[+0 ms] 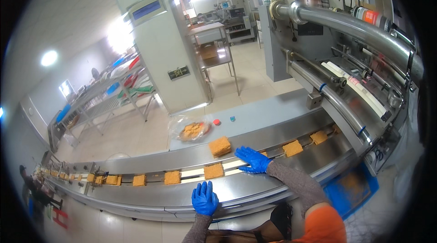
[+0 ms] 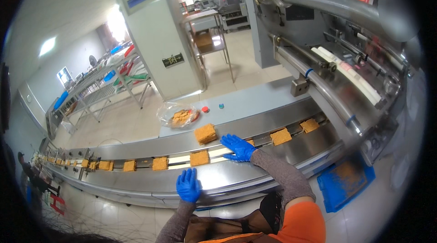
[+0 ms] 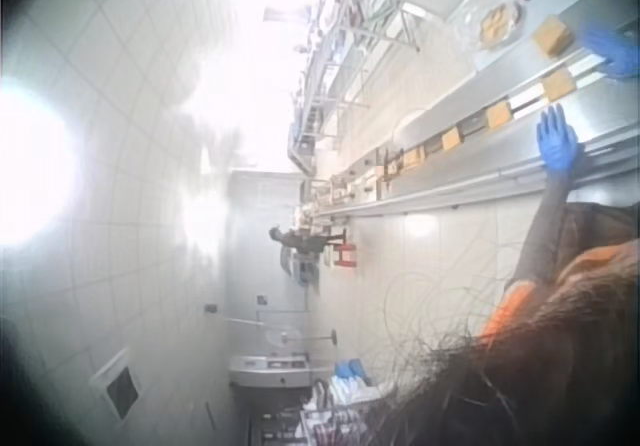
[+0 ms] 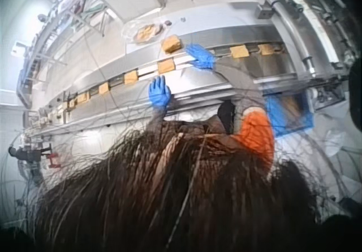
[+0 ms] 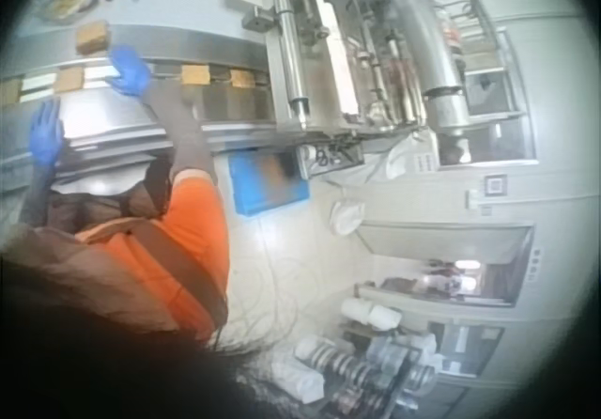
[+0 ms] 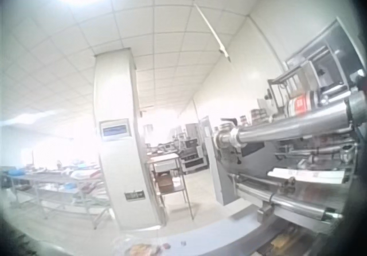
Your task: The person arranges square food items on a moving conveyor belt in a food processing facility. They use gloved hands to pick up and place the items at regular intervals along the belt, maintaining consistent spacing as the belt moves forward.
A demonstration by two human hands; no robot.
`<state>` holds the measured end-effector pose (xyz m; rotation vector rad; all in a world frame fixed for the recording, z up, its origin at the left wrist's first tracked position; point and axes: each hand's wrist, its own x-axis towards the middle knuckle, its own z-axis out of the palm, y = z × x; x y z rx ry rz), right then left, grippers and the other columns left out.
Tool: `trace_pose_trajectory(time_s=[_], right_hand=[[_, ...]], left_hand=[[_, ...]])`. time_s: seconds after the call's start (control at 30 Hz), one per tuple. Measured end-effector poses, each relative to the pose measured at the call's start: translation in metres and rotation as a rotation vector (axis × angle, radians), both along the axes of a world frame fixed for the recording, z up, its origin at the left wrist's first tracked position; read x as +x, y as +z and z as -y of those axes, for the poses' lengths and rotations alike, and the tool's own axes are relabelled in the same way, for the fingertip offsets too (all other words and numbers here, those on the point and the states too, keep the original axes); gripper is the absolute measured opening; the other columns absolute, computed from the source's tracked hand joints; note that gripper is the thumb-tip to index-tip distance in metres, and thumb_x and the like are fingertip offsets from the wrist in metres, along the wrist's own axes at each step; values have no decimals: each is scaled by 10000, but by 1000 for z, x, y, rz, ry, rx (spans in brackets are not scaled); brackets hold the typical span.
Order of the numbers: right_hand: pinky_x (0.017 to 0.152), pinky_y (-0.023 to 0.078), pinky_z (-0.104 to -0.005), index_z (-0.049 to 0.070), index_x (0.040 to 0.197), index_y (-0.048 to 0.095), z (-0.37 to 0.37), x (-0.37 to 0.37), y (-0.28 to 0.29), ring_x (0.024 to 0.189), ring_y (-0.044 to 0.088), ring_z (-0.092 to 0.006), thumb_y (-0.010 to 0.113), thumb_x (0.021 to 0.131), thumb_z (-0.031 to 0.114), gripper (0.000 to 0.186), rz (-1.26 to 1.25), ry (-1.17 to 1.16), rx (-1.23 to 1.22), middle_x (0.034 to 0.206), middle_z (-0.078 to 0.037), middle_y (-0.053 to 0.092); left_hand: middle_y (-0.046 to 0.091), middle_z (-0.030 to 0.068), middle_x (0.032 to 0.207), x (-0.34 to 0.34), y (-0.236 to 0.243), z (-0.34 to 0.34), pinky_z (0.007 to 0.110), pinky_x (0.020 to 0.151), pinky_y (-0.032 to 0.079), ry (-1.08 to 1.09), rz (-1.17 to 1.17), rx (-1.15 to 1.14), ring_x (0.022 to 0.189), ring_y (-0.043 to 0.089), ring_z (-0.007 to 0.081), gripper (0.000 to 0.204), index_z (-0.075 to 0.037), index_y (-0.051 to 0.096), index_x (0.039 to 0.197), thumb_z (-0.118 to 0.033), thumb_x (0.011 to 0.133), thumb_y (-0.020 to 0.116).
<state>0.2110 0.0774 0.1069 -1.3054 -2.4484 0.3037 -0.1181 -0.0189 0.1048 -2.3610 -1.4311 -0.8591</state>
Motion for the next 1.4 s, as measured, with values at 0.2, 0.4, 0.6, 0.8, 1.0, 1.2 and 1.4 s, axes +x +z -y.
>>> trace_pose_trajectory(time_s=[0.2,0.4,0.6,0.8,1.0,1.2,1.4], right_hand=[[828,532,-477,17,1011,661,65,26,57,946,653,-404,624,889,344,350,-179,-491,-4,981,-217,684],[782,534,-495,-14,1046,655,72,106,-16,870,672,-397,662,834,418,482,-5,-1071,142,943,-238,695],[900,497,-499,-46,1226,578,63,107,-16,1054,615,-420,691,817,418,628,42,-1169,177,1231,-267,605],[930,468,-508,-43,1211,581,84,89,5,1100,562,-414,678,827,262,500,116,-935,306,1344,-249,525],[797,497,-530,2,841,652,85,79,7,896,615,-420,675,783,184,192,2,-817,408,1179,-236,612],[866,507,-513,-16,1128,650,81,92,-5,967,642,-414,685,822,379,501,26,-1073,55,1300,-281,547],[991,461,-453,-49,1367,482,78,79,9,1157,566,-394,677,838,398,720,149,-1071,215,1260,-267,583]], left_hand=[[533,227,1394,-5,2,5,576,1085,326,66,-10,-170,1291,481,436,547,-84,527,1401,-321,910,574],[173,339,1571,42,16,5,625,1167,126,-98,-110,-433,1460,164,512,877,-101,205,1571,-621,927,493],[205,258,1596,110,29,2,601,1187,111,-289,-258,-481,1479,148,472,790,-195,249,1571,-649,947,424],[151,270,1601,54,26,-58,607,1187,57,2,-111,-537,1497,69,454,840,-97,244,1559,-628,943,451],[124,272,1606,-19,19,-64,627,1176,53,176,33,-486,1493,57,464,855,-109,245,1560,-614,921,505],[387,266,1481,-61,3,-85,518,1134,304,472,349,-263,1373,353,462,663,-65,539,1373,-427,840,693],[135,220,1619,-105,13,-113,649,1164,73,651,43,-420,1486,72,469,1012,-123,277,1550,-581,765,721]])
